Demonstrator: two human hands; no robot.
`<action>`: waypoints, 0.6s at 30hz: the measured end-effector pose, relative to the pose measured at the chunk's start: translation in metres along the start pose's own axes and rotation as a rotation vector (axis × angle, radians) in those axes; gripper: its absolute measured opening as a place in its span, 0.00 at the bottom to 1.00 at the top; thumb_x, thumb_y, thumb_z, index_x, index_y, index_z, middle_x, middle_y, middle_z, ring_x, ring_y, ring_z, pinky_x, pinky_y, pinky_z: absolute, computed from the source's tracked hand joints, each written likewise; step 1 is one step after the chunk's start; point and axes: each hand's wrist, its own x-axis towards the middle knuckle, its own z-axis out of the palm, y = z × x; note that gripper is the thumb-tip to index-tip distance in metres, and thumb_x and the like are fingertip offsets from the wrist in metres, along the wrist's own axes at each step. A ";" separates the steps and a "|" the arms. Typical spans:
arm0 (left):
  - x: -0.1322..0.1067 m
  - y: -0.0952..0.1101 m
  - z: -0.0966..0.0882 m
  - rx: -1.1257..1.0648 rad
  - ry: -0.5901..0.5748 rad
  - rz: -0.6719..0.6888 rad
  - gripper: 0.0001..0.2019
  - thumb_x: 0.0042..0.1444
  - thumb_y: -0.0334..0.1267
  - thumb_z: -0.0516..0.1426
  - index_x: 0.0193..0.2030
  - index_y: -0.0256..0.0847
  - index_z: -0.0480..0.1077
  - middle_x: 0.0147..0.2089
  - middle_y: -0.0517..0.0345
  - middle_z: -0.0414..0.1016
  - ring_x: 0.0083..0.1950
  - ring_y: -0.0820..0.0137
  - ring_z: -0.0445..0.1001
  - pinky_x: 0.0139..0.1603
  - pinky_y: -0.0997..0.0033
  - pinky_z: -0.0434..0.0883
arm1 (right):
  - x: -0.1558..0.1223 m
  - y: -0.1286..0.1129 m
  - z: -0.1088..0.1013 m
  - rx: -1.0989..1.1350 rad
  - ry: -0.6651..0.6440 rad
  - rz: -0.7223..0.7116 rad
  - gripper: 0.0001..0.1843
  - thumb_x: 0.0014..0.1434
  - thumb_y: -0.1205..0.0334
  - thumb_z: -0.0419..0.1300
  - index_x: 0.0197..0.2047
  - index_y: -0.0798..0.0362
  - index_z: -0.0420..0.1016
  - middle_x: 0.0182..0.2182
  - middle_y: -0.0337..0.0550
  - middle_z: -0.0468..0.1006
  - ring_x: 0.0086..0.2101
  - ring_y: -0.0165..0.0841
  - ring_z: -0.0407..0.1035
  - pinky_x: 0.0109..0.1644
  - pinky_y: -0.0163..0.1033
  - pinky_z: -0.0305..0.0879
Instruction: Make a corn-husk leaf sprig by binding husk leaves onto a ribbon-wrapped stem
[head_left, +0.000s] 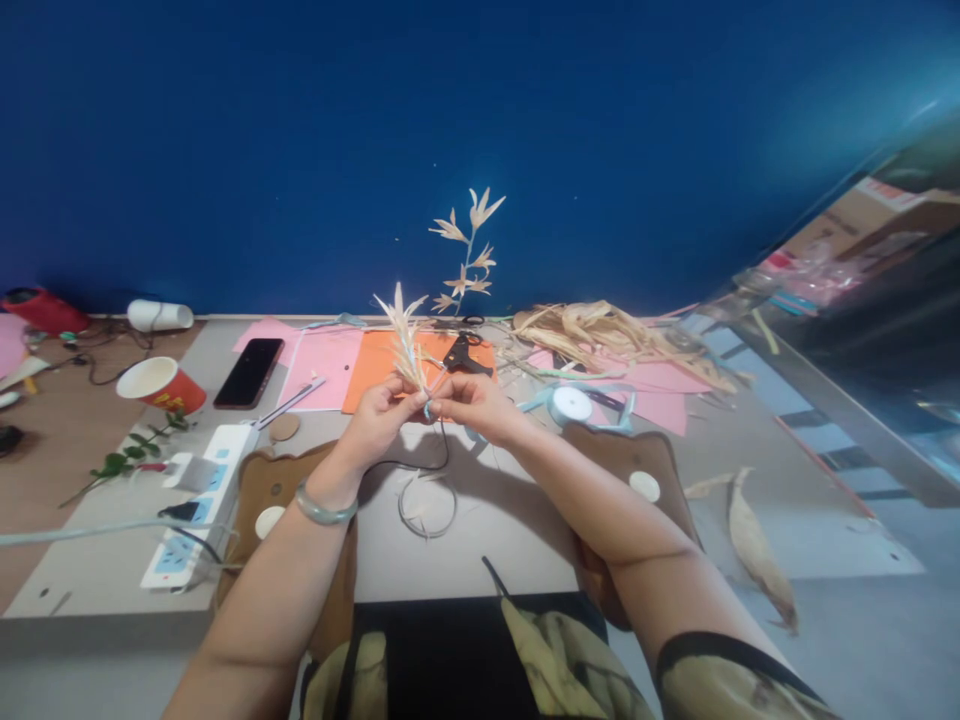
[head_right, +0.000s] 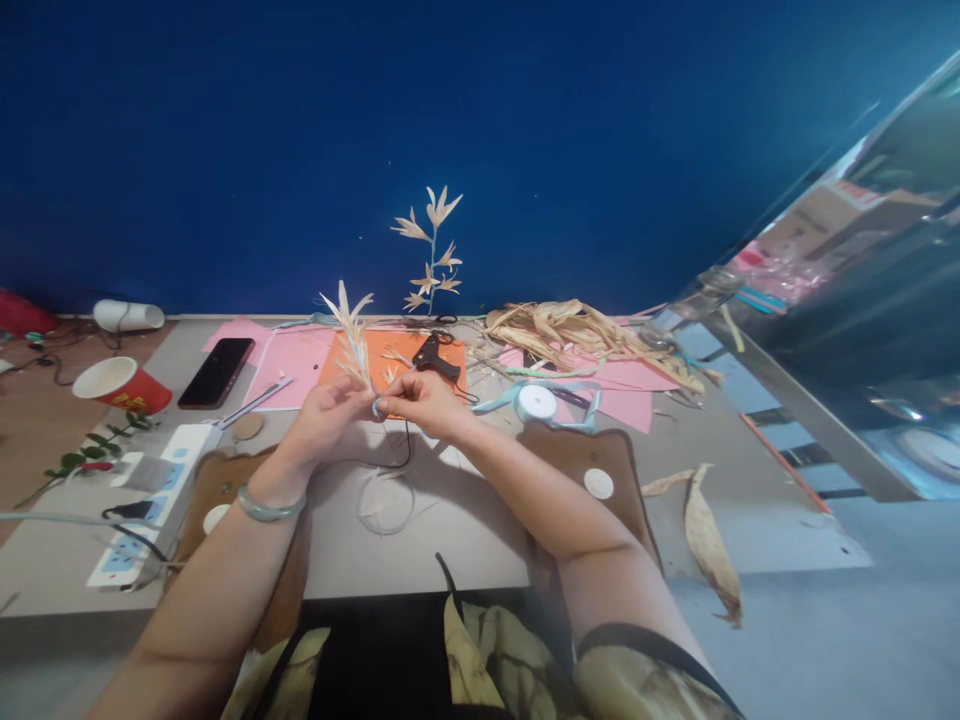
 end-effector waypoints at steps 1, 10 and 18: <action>0.000 0.000 0.000 0.008 -0.011 0.003 0.13 0.50 0.45 0.62 0.30 0.35 0.69 0.29 0.58 0.72 0.29 0.70 0.75 0.35 0.67 0.74 | 0.000 -0.001 0.000 -0.010 -0.011 0.002 0.12 0.49 0.56 0.67 0.29 0.58 0.75 0.26 0.43 0.79 0.28 0.28 0.70 0.33 0.33 0.64; 0.002 -0.001 0.000 0.067 0.027 0.020 0.14 0.51 0.46 0.61 0.29 0.36 0.67 0.27 0.61 0.69 0.27 0.73 0.73 0.32 0.71 0.73 | 0.001 0.002 0.002 -0.071 0.040 -0.020 0.13 0.49 0.54 0.67 0.28 0.57 0.75 0.24 0.42 0.78 0.25 0.26 0.68 0.30 0.32 0.62; 0.003 -0.006 0.001 0.137 0.133 0.011 0.17 0.48 0.47 0.63 0.27 0.37 0.63 0.26 0.63 0.67 0.24 0.74 0.72 0.27 0.73 0.71 | -0.002 0.004 0.008 -0.210 0.136 -0.091 0.15 0.46 0.54 0.68 0.29 0.58 0.75 0.28 0.45 0.80 0.31 0.32 0.73 0.38 0.37 0.68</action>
